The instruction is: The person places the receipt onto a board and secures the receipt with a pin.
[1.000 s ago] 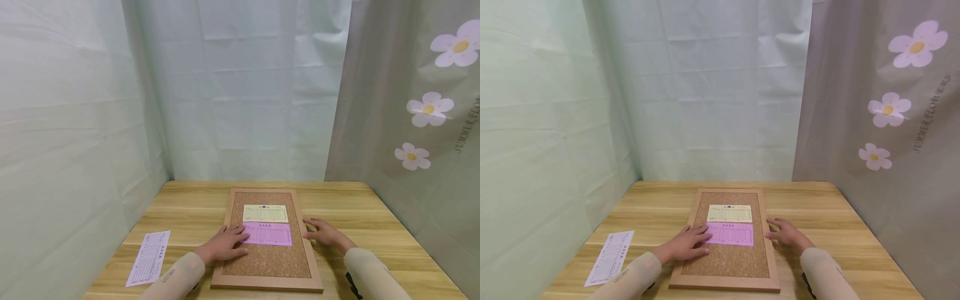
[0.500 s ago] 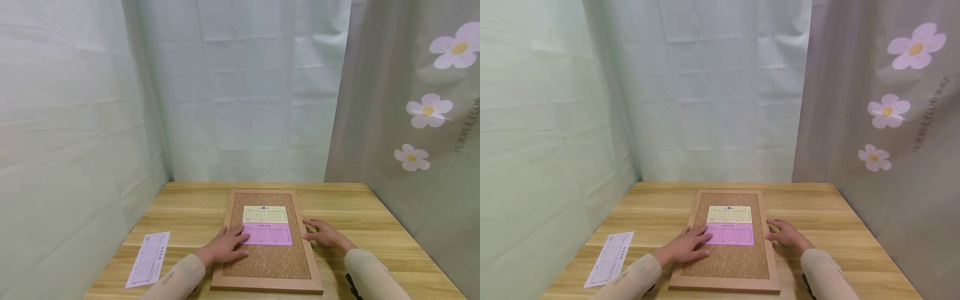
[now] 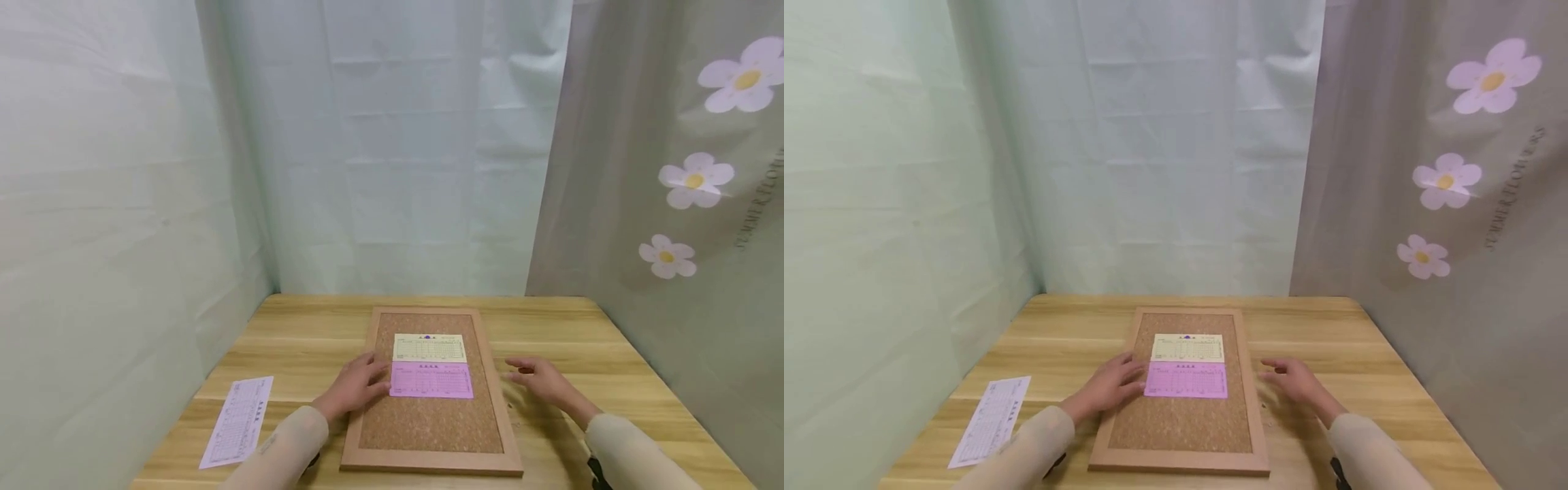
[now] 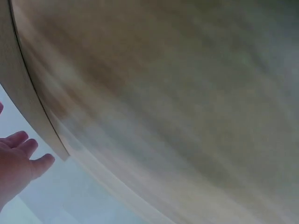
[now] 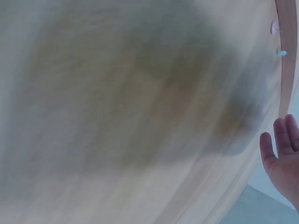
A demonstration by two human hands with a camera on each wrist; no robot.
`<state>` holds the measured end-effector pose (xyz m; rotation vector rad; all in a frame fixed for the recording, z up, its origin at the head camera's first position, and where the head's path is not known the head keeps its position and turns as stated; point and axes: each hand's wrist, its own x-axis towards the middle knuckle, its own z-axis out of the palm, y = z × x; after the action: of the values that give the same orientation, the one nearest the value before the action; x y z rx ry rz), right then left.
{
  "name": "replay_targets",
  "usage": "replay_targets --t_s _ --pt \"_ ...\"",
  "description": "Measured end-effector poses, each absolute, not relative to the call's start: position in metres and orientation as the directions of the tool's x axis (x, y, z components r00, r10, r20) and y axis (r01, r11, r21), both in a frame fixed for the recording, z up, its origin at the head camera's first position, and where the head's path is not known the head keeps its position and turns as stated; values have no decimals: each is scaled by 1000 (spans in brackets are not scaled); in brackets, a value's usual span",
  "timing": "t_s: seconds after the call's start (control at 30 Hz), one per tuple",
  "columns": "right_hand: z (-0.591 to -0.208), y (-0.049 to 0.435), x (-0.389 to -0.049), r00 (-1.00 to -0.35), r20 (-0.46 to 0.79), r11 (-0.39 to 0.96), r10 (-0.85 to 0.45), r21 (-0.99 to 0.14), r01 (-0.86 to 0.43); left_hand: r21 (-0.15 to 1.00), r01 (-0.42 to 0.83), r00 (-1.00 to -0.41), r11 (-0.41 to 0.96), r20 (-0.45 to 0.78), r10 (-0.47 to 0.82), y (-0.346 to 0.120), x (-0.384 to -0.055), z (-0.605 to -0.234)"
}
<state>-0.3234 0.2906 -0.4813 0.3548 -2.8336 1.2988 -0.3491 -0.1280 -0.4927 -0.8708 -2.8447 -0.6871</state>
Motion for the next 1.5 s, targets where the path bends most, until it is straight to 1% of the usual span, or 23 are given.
replay_targets --t_s 0.07,0.17,0.27,0.37,0.5,0.6,0.83,1.33,1.4,1.5 --pt "-482 291 -321 -974 98 630 -205 -748 -208 425 538 -840 728 196 507 -130 -352 -492" --pt "-485 291 -317 -974 103 648 -203 -731 -213 437 532 -841 725 176 511 -132 -353 -493" --pt "-489 292 -311 -976 95 675 -197 -709 -205 423 538 -837 729 163 522 -132 -353 -495" --pt "-492 296 -305 -976 68 676 -208 -711 -194 414 547 -830 727 160 534 -130 -351 -497" --pt "-498 303 -299 -964 68 675 -259 -701 -230 416 536 -837 734 149 527 -128 -349 -500" --pt "-505 303 -299 -960 75 679 -271 -692 -246 418 522 -845 744 137 517 -127 -349 -500" --pt "-510 297 -298 -971 76 675 -229 -706 -214 425 504 -855 752 120 505 -126 -347 -498" --pt "-510 294 -300 -956 153 713 -249 -639 -288 408 527 -843 746 140 519 -125 -345 -496" --pt "-511 294 -299 -961 149 718 -234 -640 -274 408 531 -840 743 141 523 -125 -346 -497" --pt "-510 293 -299 -974 125 703 -190 -675 -224 414 532 -839 739 142 525 -125 -345 -498"
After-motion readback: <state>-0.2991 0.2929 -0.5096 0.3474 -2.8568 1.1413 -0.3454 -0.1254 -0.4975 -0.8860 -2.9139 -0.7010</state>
